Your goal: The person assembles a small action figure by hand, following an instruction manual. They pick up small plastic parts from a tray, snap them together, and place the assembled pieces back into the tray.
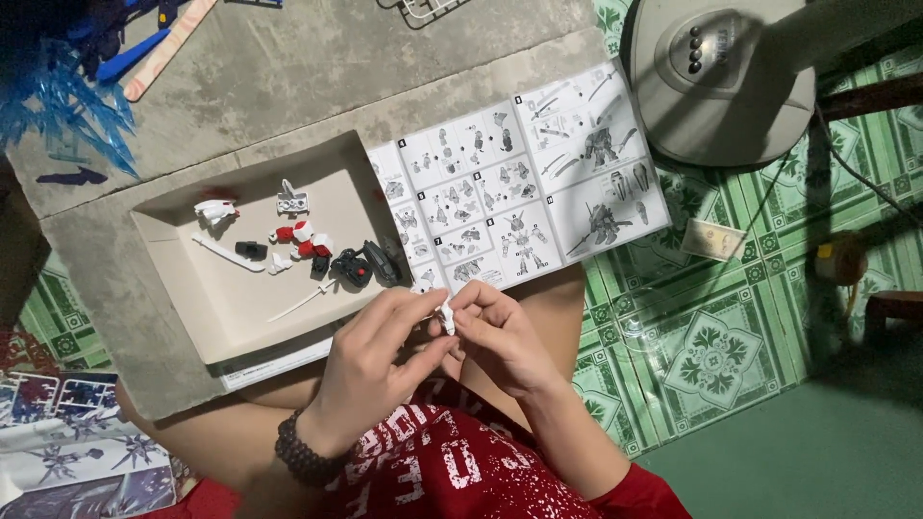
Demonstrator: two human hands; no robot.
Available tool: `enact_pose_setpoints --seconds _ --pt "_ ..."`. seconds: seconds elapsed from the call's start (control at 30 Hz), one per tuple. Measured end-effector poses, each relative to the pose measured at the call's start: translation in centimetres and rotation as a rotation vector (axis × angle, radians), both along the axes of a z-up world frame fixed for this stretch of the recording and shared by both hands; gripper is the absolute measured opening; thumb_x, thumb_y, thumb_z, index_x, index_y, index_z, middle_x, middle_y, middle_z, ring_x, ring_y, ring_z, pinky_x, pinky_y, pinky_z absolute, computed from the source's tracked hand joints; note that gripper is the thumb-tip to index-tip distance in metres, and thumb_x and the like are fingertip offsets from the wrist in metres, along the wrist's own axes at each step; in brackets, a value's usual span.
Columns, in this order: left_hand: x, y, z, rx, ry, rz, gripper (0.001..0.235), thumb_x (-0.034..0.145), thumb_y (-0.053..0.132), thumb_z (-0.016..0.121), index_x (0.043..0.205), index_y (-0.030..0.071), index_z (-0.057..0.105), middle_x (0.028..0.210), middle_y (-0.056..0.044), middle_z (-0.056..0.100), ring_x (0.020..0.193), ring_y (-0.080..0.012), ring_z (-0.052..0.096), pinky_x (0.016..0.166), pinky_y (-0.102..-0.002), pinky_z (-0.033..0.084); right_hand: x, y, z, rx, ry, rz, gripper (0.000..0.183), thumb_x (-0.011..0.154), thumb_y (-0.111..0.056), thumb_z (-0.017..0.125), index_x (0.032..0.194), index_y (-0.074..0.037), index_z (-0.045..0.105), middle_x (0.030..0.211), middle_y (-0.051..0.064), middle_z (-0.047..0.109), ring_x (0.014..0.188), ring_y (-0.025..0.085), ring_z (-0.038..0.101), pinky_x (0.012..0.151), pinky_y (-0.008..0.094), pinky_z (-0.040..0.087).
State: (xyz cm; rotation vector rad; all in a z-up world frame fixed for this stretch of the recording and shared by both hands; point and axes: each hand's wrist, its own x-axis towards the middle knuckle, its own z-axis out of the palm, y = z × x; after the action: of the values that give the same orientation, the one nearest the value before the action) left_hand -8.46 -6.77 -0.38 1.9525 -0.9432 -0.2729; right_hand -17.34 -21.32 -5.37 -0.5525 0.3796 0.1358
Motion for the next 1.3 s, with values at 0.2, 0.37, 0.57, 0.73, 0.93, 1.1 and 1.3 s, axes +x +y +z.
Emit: enact_pose_setpoints --seconds 0.2,0.37,0.57,0.73,0.93,1.1,1.3 --pt "-0.5 0.3 0.1 -0.012 0.002 -0.026 0.047 0.074 0.012 0.072 0.117 0.003 0.056 0.094 -0.007 0.061 0.072 -0.0122 0.058 0.062 -0.021 0.052 -0.1 0.4 0.3 0.03 -0.019 0.002 0.02 0.091 -0.005 0.056 0.108 0.003 0.051 0.09 0.016 0.065 0.083 0.019 0.065 0.07 0.023 0.053" --pt "-0.9 0.1 1.0 -0.028 0.012 -0.012 0.043 0.074 0.008 0.07 0.115 0.002 0.057 0.093 -0.006 0.06 0.072 -0.0121 0.056 0.062 -0.022 0.05 -0.4 0.4 0.7 0.022 -0.01 0.008 0.02 0.088 -0.007 0.06 0.104 0.002 0.052 0.085 0.015 0.064 0.068 0.011 0.059 0.058 0.018 0.046" --pt "-1.3 0.4 1.6 -0.018 -0.13 0.002 0.04 0.073 0.005 0.07 0.111 -0.002 0.058 0.096 -0.009 0.063 0.08 -0.0174 0.058 0.07 -0.028 0.049 -1.2 0.2 0.4 -0.162 -0.052 0.008 0.019 0.09 -0.008 0.057 0.106 0.002 0.054 0.089 0.012 0.064 0.077 0.012 0.059 0.066 0.02 0.048" --pt "-1.7 1.1 0.9 0.03 -0.23 -0.057 0.04 0.075 0.006 0.068 0.111 -0.003 0.057 0.1 -0.011 0.062 0.087 -0.0201 0.059 0.076 -0.031 0.05 -1.8 0.1 1.8 -0.482 -0.102 0.009 0.027 0.08 0.002 0.066 0.105 0.0 0.058 0.087 0.006 0.062 0.077 0.009 0.057 0.071 0.02 0.046" --pt "-0.8 1.9 -0.2 0.023 -0.261 -0.076 0.053 0.081 0.022 0.07 0.124 0.001 0.046 0.11 -0.011 0.062 0.098 -0.0198 0.06 0.087 -0.033 0.051 -1.4 0.2 0.9 -0.401 -0.084 -0.045 0.02 0.083 0.002 0.062 0.103 0.003 0.059 0.09 0.011 0.066 0.079 0.014 0.063 0.074 0.023 0.052" --pt "3.6 7.4 -1.2 0.244 -0.398 0.38 0.028 0.087 0.0 0.067 0.115 0.001 0.06 0.104 -0.013 0.065 0.082 -0.0184 0.058 0.065 -0.027 0.049 -1.0 -0.6 0.3 -0.299 -0.067 -0.104 0.032 0.088 -0.003 0.056 0.119 0.003 0.052 0.109 0.023 0.064 0.093 0.025 0.065 0.085 0.037 0.055" --pt "5.7 8.8 -0.5 0.452 -0.372 0.373 0.026 0.083 0.001 0.064 0.11 0.002 0.065 0.128 -0.018 0.052 0.109 -0.0298 0.047 0.096 -0.041 0.041 -0.7 -0.6 0.6 -0.311 0.007 -0.111 0.032 0.088 -0.002 0.053 0.119 0.007 0.053 0.111 0.025 0.063 0.094 0.027 0.065 0.086 0.036 0.055"
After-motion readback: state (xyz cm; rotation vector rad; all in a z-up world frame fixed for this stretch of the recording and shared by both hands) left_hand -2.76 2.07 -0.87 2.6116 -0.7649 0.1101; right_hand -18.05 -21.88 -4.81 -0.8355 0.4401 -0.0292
